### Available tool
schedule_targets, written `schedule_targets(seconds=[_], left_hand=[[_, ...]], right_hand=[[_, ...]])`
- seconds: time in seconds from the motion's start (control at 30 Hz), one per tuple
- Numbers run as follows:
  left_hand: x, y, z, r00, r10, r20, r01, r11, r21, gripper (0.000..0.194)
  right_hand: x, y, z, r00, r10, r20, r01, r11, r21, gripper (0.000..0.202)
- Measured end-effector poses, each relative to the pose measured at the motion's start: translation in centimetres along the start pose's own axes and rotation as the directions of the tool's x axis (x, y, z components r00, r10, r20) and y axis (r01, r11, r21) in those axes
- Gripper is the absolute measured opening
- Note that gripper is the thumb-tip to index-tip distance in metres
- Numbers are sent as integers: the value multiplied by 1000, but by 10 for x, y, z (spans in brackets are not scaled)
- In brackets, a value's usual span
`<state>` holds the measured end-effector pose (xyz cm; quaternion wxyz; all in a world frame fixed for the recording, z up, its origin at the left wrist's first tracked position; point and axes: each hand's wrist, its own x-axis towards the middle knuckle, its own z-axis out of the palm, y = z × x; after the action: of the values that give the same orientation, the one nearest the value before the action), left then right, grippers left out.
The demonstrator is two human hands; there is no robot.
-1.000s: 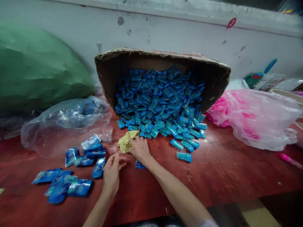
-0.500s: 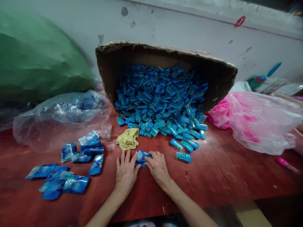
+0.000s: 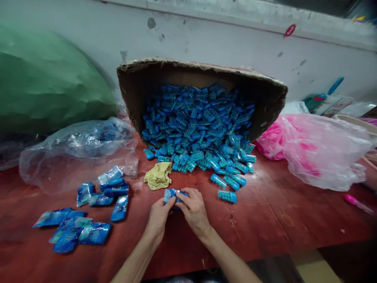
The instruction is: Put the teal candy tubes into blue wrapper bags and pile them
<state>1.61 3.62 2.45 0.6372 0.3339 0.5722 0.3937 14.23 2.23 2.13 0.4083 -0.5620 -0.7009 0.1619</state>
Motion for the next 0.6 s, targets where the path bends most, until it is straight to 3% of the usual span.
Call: schedule_targets(seconds=[0.1, 0.2, 0.37, 0.6], left_hand=[[3, -1, 4, 999, 0, -41, -2, 999, -42, 34], [9, -2, 7, 993, 53, -106, -52, 999, 6, 32], [21, -7, 17, 980, 102, -170, -110, 993, -43, 33], [33, -13, 25, 979, 75, -190, -74, 997, 11, 32]], right_hand=[[8, 5, 4, 952, 280, 125, -307, 891, 335, 27], [15, 11, 9, 867, 416, 273, -498, 724, 478, 14], [18, 13, 25, 840, 501, 207, -533, 698, 478, 18], [22, 13, 32, 835, 544, 83, -522, 734, 434, 20]])
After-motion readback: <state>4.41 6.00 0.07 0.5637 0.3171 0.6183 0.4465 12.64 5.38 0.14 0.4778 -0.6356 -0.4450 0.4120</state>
